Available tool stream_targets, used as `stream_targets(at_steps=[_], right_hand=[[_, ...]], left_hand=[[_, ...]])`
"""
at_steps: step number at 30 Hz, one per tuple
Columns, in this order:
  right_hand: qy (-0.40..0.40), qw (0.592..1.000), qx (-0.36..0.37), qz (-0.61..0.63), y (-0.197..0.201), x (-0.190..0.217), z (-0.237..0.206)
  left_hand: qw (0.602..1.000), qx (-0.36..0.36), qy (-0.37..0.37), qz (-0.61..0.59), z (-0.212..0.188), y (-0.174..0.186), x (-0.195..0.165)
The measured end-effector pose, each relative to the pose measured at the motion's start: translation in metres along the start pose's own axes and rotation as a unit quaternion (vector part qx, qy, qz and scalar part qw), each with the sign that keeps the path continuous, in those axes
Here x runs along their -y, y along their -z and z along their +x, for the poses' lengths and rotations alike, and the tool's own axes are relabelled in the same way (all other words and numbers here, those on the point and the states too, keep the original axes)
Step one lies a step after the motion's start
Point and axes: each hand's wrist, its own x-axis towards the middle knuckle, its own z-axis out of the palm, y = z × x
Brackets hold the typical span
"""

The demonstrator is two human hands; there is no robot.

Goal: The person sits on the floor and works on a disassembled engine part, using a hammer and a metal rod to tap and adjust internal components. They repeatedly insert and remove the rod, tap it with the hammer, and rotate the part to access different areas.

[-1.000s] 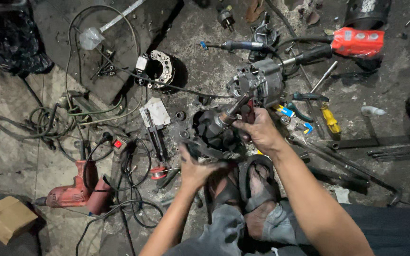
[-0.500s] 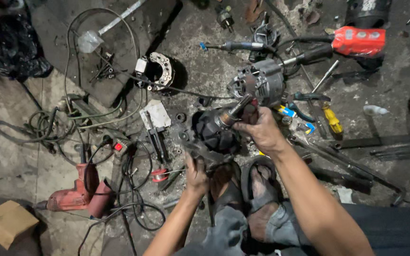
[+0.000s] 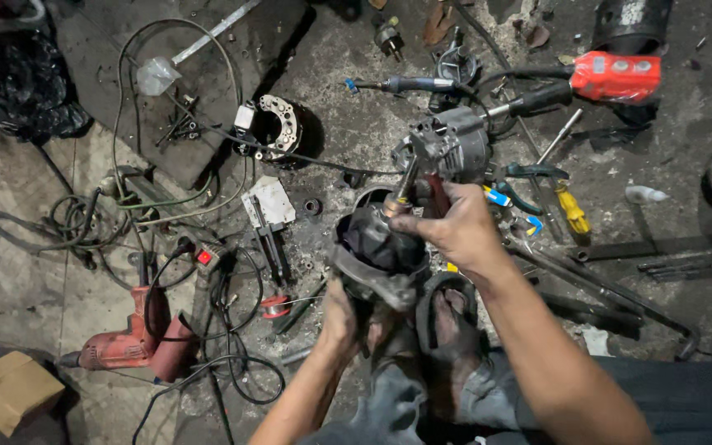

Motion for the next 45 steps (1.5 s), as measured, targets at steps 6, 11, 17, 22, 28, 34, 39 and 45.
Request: stream_targets(at_steps=[6,11,17,22,28,34,39,45], right_hand=[[0.007,0.993,-0.022,-0.113,-0.005,-0.022,0.013],[-0.021,0.989,-0.046,-0.142,0.003,-0.03,0.02],[0.001,0.996,-0.022,-0.091,0.001,-0.037,0.01],[0.02,0.992,-0.047,-0.12,-0.001,-0.038,0.006],[0.019,0.984,-0.018,-0.176,0.009,-0.038,0.005],[0.125,0.961,0.034,-0.246,0.052,-0.026,-0.017],[0.207,0.905,0.137,-0.346,0.082,-0.017,-0.018],[0.198,0.877,0.121,-0.42,0.074,-0.01,-0.011]], left_hand=[[0.993,0.108,0.002,-0.041,0.016,0.016,-0.005],[0.999,0.022,0.031,-0.032,0.032,0.017,-0.009],[0.743,-0.091,-0.332,0.574,0.023,0.045,-0.011],[0.722,-0.097,-0.346,0.592,-0.015,0.024,0.01],[0.675,-0.042,-0.392,0.624,-0.025,-0.035,-0.042],[0.753,-0.025,-0.354,0.554,-0.027,-0.053,-0.065],[0.742,-0.019,-0.373,0.557,-0.023,-0.054,-0.066],[0.726,-0.025,-0.378,0.573,-0.026,-0.057,-0.068]])
